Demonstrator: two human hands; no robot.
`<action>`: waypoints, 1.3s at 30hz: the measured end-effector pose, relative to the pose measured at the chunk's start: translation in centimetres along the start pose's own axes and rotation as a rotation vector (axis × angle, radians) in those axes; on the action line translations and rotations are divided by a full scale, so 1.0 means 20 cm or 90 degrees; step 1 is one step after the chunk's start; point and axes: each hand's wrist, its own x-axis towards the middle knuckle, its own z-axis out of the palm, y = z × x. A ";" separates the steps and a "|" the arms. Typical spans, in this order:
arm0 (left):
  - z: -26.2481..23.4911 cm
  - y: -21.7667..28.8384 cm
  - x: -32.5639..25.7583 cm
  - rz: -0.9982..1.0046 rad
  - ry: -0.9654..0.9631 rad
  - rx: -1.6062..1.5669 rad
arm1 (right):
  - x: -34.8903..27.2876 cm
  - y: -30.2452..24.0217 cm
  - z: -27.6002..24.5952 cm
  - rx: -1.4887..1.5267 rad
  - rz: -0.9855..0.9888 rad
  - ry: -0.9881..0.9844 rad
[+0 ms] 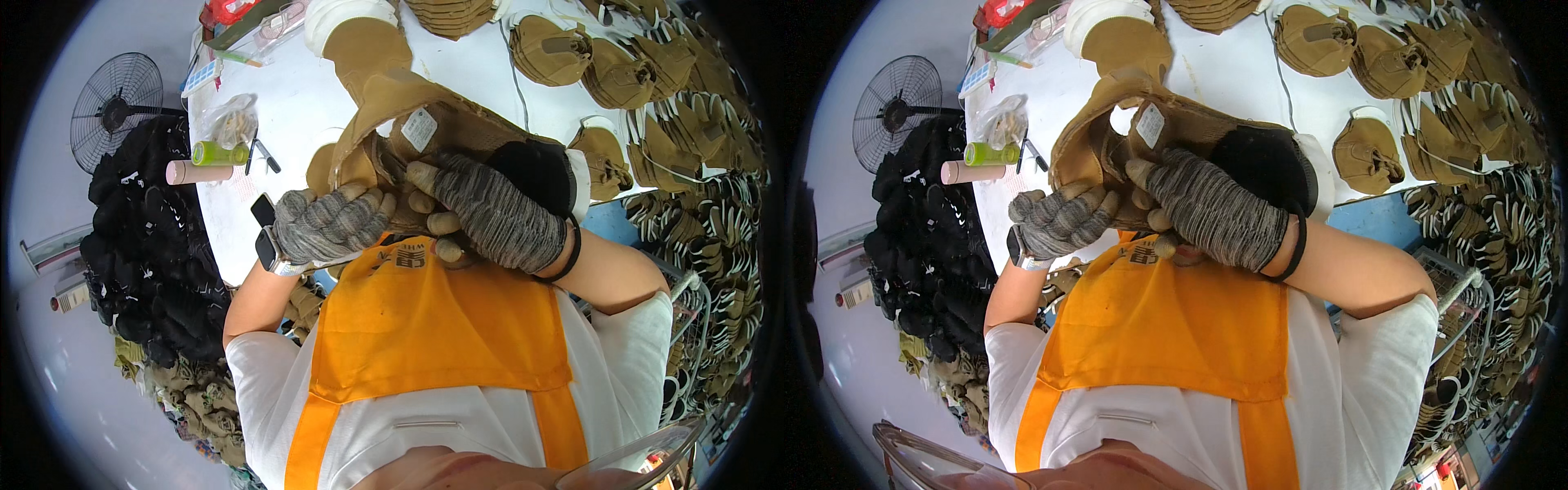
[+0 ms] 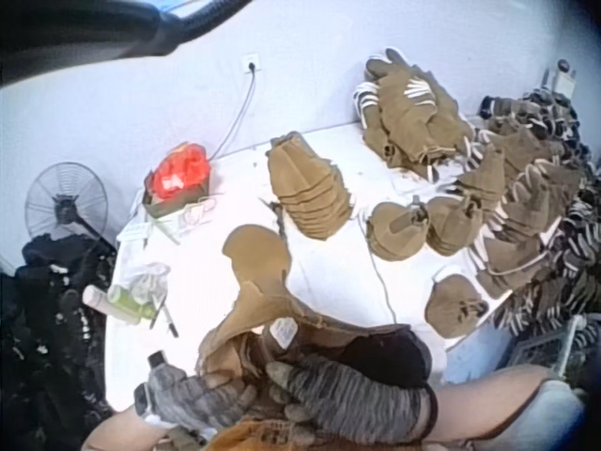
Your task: The person trims excess material from the edges of boot upper components using a small pair of snips.
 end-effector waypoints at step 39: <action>0.17 -0.04 -0.03 -0.191 -0.186 -0.193 | -0.23 -0.32 -0.30 0.131 -0.453 -0.097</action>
